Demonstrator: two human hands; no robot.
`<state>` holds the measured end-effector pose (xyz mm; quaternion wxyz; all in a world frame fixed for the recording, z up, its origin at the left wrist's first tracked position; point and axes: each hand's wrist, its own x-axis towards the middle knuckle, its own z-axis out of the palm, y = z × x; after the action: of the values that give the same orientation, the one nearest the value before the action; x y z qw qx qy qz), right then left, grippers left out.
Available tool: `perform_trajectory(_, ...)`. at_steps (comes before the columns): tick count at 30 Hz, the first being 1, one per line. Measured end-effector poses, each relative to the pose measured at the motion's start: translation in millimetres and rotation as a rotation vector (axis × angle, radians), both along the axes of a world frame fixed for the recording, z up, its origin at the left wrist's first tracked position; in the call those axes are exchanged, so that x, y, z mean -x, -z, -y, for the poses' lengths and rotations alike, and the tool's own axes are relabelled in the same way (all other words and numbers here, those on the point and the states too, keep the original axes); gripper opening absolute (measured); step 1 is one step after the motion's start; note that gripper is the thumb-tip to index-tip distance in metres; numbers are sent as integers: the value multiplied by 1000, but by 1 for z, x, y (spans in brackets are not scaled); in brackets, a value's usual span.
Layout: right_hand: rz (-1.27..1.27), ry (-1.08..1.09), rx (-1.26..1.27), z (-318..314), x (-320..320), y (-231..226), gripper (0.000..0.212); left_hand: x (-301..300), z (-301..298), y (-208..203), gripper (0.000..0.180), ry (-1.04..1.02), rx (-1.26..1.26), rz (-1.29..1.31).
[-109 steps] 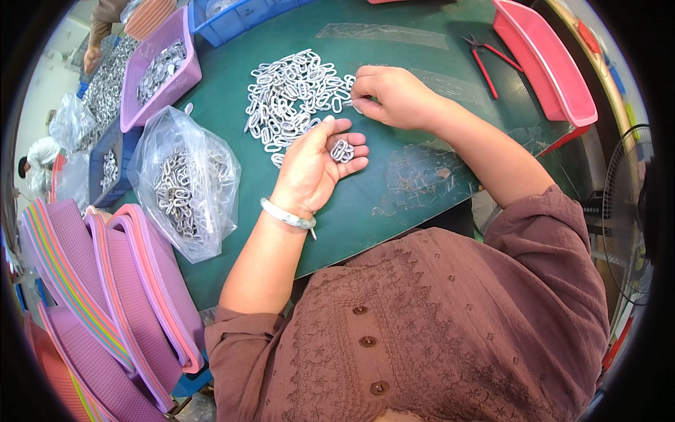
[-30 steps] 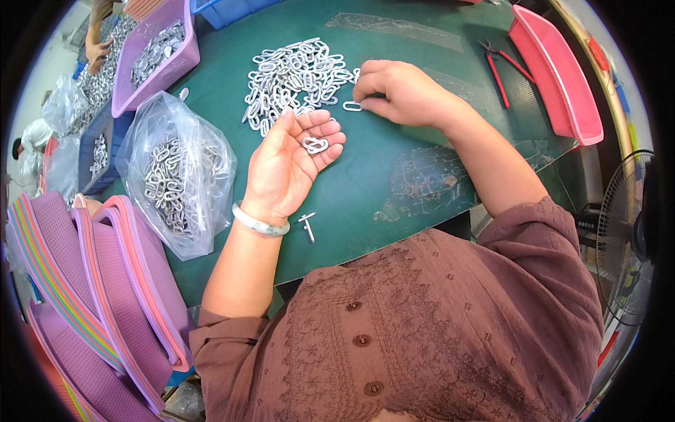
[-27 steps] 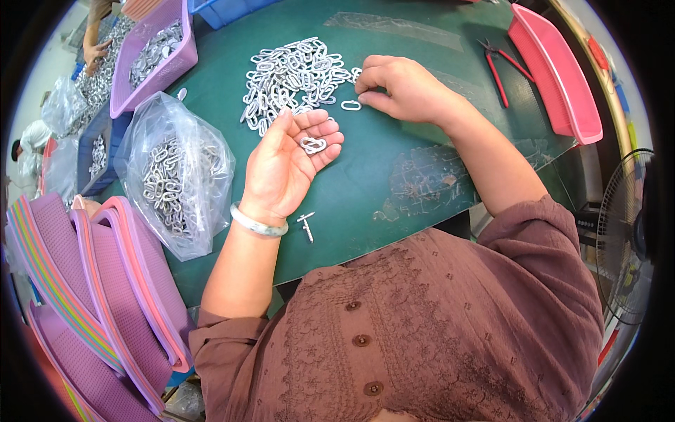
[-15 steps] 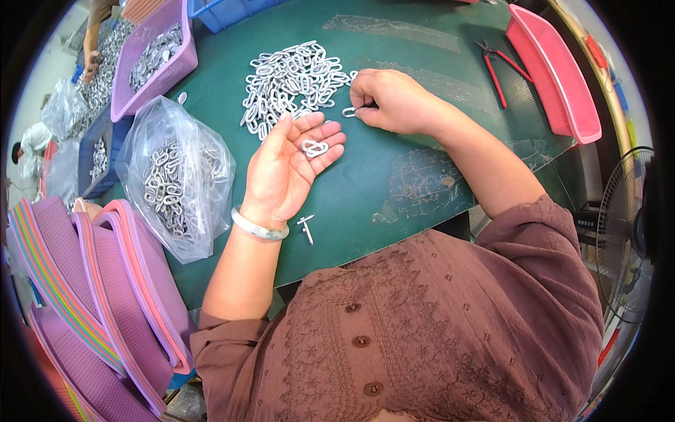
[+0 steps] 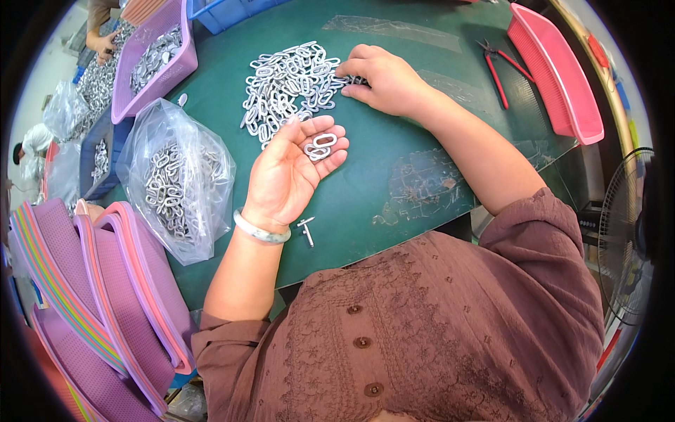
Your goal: The person picks up individual white metal links from a pile on the workstation and manually hooks them together to form a continuous chain, occasionally setting aside a T-shaped component.
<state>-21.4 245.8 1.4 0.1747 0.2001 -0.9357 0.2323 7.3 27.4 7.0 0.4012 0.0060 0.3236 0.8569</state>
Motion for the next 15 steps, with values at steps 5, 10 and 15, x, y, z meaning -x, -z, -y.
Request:
perform_trajectory(5, 112, -22, -9, 0, -2, -1, 15, 0, 1, 1, 39, -7, 35, -17)
perform_trajectory(10, 37, -79, 99, 4, -12, -4, 13, 0, 2, 2, 36, -23, 88, -38)
perform_trajectory(15, -155, -388, 227, 24, -25, -15, 15, -2, 3, -3, 30, -25, 140, 4)
